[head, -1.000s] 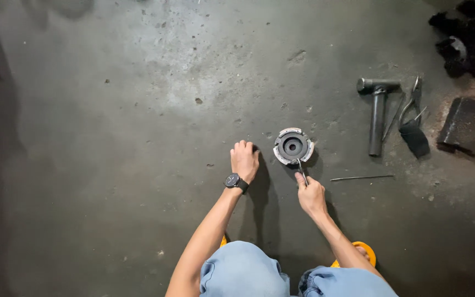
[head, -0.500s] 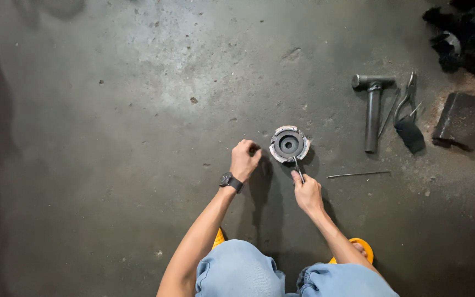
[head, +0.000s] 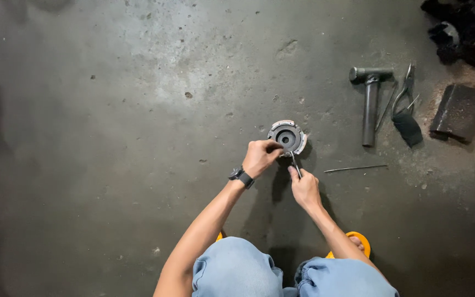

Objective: The person sits on the workshop floor and assembles a motorcycle clutch: they fit clutch shoes into the clutch hub, press them into place by hand, and use pliers to seat and adjust the parts, working the assembly piece by piece on the concrete floor.

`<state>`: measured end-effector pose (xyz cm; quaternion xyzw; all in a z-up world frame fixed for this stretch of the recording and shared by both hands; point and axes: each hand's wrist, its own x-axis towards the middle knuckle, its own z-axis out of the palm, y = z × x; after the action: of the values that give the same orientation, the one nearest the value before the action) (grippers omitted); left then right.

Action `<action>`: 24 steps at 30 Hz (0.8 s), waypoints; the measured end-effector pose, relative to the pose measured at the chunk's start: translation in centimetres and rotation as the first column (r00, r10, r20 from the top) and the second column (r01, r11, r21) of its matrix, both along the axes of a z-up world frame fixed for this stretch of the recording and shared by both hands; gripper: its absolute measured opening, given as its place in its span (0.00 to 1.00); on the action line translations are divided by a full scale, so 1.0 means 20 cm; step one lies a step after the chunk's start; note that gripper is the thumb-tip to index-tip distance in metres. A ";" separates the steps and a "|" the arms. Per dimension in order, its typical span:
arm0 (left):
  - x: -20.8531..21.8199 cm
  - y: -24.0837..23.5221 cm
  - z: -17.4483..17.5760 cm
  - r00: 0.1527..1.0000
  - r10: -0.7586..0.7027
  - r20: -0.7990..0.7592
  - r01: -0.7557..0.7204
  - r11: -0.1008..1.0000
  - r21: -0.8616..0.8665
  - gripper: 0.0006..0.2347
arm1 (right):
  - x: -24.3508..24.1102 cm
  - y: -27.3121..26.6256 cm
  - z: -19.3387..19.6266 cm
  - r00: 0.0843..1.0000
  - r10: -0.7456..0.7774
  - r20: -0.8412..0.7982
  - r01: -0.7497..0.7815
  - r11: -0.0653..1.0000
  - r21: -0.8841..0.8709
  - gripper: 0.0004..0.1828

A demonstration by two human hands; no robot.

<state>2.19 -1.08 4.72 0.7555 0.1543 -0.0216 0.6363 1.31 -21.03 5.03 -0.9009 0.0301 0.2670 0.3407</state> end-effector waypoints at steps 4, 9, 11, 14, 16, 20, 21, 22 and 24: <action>0.07 -0.03 0.08 0.994 -0.109 -0.025 0.111 0.989 0.093 0.09 | 0.00 0.00 -0.01 1.000 0.000 0.019 0.000 1.000 0.003 0.25; 0.12 -0.05 0.10 0.991 -0.041 -0.125 0.030 0.995 -0.094 0.11 | 0.01 0.01 0.04 0.999 -0.026 -0.044 0.026 1.000 0.006 0.25; 0.11 -0.04 0.05 0.973 -0.031 -0.227 -0.070 0.902 -0.425 0.12 | 0.00 0.00 0.03 0.999 -0.019 -0.042 0.020 0.999 0.029 0.25; 0.09 -0.05 0.00 0.960 -0.028 -0.280 -0.150 0.790 -0.595 0.12 | 0.00 0.00 0.01 1.000 -0.002 0.001 0.002 1.000 0.001 0.25; 0.08 -0.06 -0.02 0.952 -0.014 -0.306 -0.172 0.804 -0.570 0.12 | 0.01 0.01 0.04 1.000 -0.015 -0.015 0.015 1.000 0.010 0.25; 0.07 -0.07 -0.08 0.935 0.001 -0.354 -0.201 0.823 -0.530 0.12 | 0.01 0.02 0.07 1.000 -0.015 0.002 0.015 1.000 0.022 0.24; 0.07 -0.08 -0.06 0.935 0.000 -0.355 -0.202 0.823 -0.531 0.12 | 0.01 0.01 0.05 1.000 -0.015 0.001 0.015 1.000 0.021 0.24; 0.07 -0.08 -0.05 0.964 0.040 -0.264 -0.122 0.945 -0.302 0.11 | 0.01 0.01 0.02 1.000 -0.013 -0.013 0.013 1.000 0.012 0.25; 0.07 -0.08 0.00 0.985 0.055 -0.164 -0.063 0.997 -0.043 0.10 | 0.00 0.00 0.00 1.000 -0.009 -0.027 0.009 1.000 0.002 0.25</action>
<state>3.56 -2.67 4.73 0.7310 0.2276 -0.0681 0.6397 1.39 -20.95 5.03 -0.8967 0.0384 0.2775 0.3426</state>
